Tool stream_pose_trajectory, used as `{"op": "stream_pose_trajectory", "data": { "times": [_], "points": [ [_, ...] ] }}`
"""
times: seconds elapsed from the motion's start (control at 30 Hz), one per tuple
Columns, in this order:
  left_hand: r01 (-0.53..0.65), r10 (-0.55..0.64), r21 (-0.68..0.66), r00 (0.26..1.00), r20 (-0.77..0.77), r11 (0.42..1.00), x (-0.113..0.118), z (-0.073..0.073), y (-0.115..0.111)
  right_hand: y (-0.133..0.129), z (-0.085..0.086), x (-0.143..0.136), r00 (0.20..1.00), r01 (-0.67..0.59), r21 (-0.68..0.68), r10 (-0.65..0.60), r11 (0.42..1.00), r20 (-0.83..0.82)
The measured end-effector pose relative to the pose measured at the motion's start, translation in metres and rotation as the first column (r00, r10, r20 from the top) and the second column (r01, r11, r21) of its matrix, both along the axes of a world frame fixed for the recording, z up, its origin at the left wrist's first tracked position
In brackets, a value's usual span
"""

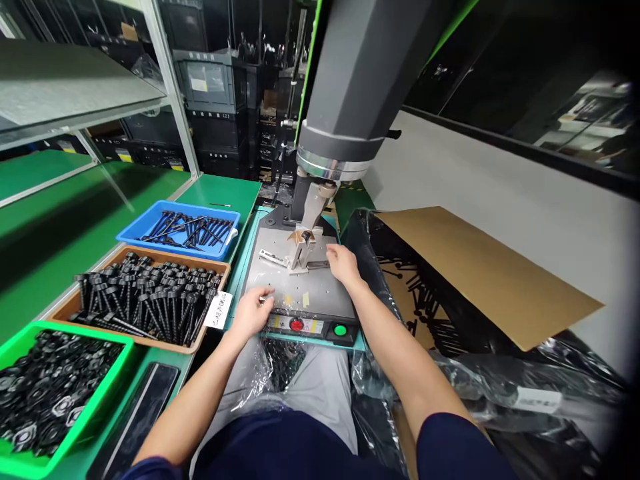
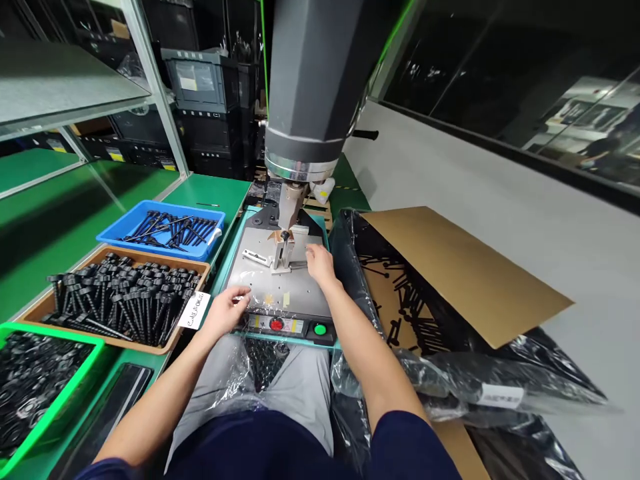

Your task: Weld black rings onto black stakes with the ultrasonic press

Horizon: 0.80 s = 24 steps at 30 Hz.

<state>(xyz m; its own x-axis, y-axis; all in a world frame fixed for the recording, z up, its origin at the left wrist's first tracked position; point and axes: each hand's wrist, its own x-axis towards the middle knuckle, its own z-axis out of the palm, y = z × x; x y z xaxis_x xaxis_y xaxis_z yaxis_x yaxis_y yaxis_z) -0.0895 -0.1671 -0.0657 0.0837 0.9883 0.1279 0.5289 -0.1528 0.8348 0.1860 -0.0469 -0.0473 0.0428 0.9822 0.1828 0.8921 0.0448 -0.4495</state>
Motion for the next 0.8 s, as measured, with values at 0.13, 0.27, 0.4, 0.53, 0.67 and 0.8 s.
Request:
{"op": "stream_pose_trajectory", "data": {
  "times": [0.13,0.27,0.4,0.53,0.67,0.8],
  "points": [
    [0.005,0.008,0.032,0.918,-0.396,0.999,0.011,0.013,0.047,-0.016,-0.026,0.018,0.995,0.057,-0.235,-0.037,0.97,0.089],
    [0.019,-0.049,-0.062,0.838,-0.543,0.998,0.027,0.007,0.089,-0.023,-0.042,0.019,0.996,0.062,-0.291,-0.041,0.955,0.077],
    [0.095,-0.13,-0.092,0.825,-0.55,0.991,0.032,-0.006,0.112,-0.022,-0.046,0.012,0.999,0.047,-0.305,-0.051,0.951,-0.006],
    [0.122,-0.171,-0.127,0.83,-0.531,0.984,0.029,-0.011,0.123,-0.021,-0.045,0.007,0.984,0.016,-0.325,-0.074,0.946,-0.165],
    [0.125,-0.211,-0.206,0.855,-0.473,0.971,0.026,-0.01,0.132,-0.027,-0.037,0.006,0.911,-0.025,-0.318,-0.109,0.948,-0.398],
    [0.209,-0.317,-0.316,0.885,-0.341,0.925,0.023,-0.006,0.136,-0.038,-0.018,0.01,0.752,-0.115,-0.292,-0.109,0.949,-0.651]
  ]
}}
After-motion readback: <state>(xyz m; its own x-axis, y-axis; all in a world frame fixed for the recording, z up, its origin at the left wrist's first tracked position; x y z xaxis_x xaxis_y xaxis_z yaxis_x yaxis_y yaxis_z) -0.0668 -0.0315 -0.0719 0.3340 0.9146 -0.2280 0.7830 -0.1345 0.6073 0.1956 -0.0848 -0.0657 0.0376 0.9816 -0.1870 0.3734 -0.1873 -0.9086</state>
